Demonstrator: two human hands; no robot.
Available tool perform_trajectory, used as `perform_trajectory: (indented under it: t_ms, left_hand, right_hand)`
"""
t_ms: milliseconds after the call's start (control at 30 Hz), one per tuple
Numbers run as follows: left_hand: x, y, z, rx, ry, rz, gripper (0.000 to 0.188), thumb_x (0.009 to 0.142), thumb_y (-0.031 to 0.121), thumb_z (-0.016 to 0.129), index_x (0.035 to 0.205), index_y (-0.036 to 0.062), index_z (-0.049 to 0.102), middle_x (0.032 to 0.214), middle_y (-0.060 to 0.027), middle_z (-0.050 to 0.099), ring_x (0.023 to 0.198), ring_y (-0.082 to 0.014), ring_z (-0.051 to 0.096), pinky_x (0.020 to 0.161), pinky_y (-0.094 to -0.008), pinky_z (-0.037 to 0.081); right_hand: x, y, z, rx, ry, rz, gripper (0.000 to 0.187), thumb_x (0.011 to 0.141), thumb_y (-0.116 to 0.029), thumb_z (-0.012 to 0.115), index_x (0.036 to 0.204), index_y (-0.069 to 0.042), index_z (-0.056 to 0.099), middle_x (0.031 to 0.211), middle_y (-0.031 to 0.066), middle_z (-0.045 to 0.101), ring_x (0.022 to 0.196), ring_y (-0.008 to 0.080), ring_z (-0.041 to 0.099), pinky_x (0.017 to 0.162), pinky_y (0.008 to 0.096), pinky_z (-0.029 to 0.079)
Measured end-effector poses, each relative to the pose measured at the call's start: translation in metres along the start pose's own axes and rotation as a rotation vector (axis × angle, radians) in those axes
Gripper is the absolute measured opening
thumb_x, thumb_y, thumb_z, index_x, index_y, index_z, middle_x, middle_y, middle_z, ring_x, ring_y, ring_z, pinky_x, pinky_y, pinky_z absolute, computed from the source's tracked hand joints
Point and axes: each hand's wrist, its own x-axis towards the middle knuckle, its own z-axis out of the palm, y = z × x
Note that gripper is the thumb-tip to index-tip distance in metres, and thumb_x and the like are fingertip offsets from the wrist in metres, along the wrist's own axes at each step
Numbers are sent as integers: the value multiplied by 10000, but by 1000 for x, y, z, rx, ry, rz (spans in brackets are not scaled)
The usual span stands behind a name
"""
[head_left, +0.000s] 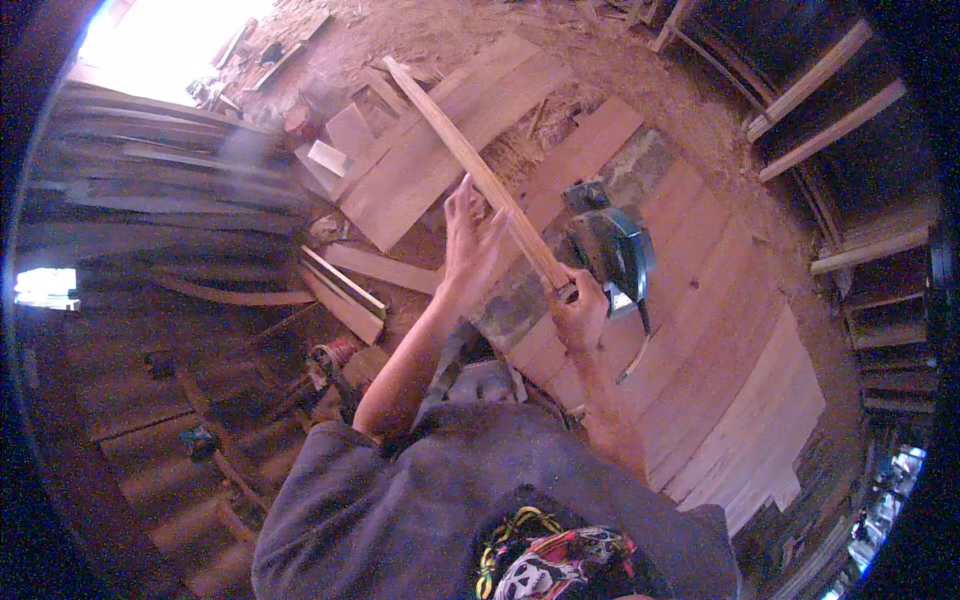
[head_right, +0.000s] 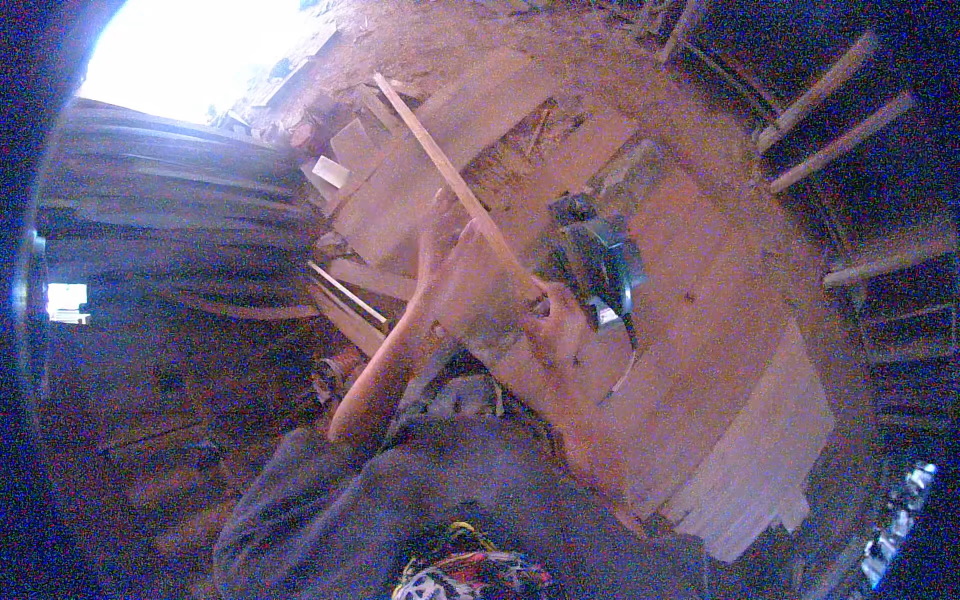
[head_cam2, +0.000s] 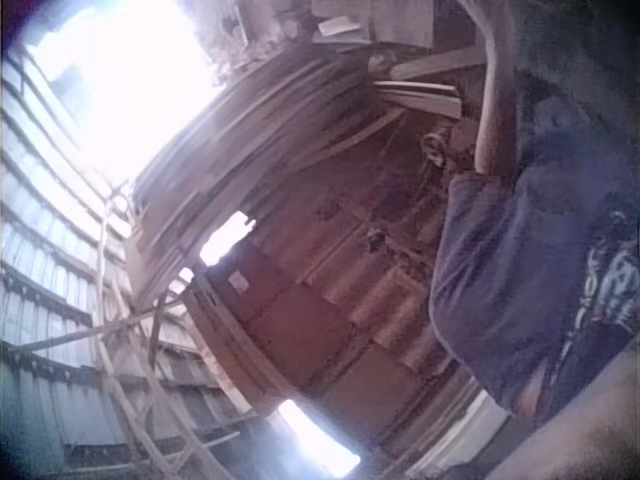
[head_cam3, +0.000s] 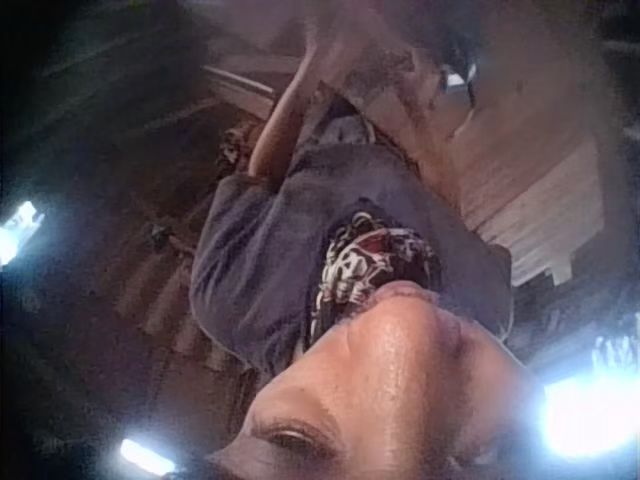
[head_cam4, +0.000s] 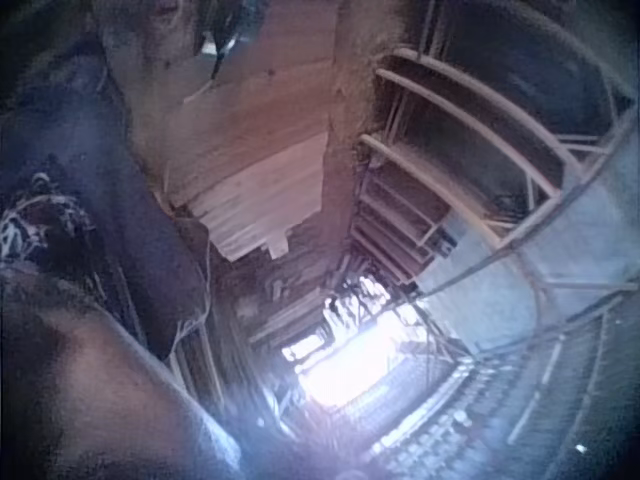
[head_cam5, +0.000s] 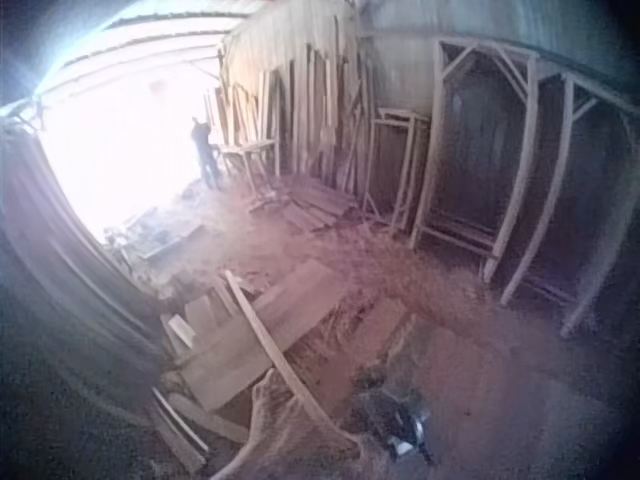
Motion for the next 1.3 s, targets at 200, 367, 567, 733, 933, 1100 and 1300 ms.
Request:
perform_trajectory:
  t_ms: [200, 367, 567, 733, 933, 1100, 1300]
  left_hand:
    - [22, -24, 35, 615, 52, 164, 842, 891, 540, 615, 1516, 68, 306, 1610, -193, 146, 1479, -409, 143, 1191, -515, 180]
    - [19, -51, 36, 801, -15, 212, 858, 900, 580, 570, 1523, 61, 290, 1619, -134, 169, 1477, -429, 133, 1192, -537, 147]
    - [38, -68, 36, 787, 88, 255, 801, 937, 550, 521, 1516, 42, 301, 1616, -135, 194, 1477, -435, 130, 1187, -568, 99]
    - [65, -81, 21, 908, 128, 245, 769, 966, 558, 452, 1523, 53, 292, 1618, -128, 192, 1477, -430, 135, 1188, -578, 67]
    - [142, -109, -20, 1076, 92, 193, 739, 977, 594, 380, 1542, 128, 278, 1626, -75, 192, 1475, -440, 140, 1181, -608, 67]
    - [210, -129, -73, 1142, 93, 107, 675, 982, 544, 397, 1537, 174, 293, 1627, -47, 195, 1480, -430, 133, 1169, -632, 99]
    - [291, -182, -121, 1231, 141, 86, 686, 971, 629, 328, 1556, 282, 235, 1639, -10, 162, 1486, -389, 159, 1172, -619, 123]
  right_hand:
    - [-6, 20, 2, -81, 60, 21, 342, 839, -314, 764, 1030, -38, 701, 963, 145, 710, 834, 296, 688, 725, 378, 541]
    - [-5, 24, -30, -233, 59, -101, 358, 852, -323, 753, 1076, -50, 690, 985, 133, 710, 904, 312, 675, 778, 413, 533]
    - [60, 68, -64, -199, 105, 49, 529, 969, -487, 541, 1249, -40, 587, 1156, 202, 658, 1053, 366, 632, 941, 448, 481]
    - [78, 131, -62, -67, -113, 105, 503, 978, -539, 505, 1084, -61, 618, 933, 119, 669, 826, 268, 644, 765, 387, 510]
    - [93, 112, -57, 410, -367, 498, 485, 963, -568, 517, 978, -92, 607, 783, 39, 625, 669, 171, 593, 631, 314, 487]
    - [52, 50, -106, 321, -274, 512, 452, 947, -576, 552, 887, -129, 564, 668, -49, 521, 548, 64, 463, 507, 236, 390]
    - [-32, 29, -174, 444, -148, 537, 506, 964, -532, 547, 1069, -39, 594, 775, 43, 619, 600, 109, 554, 530, 231, 444]
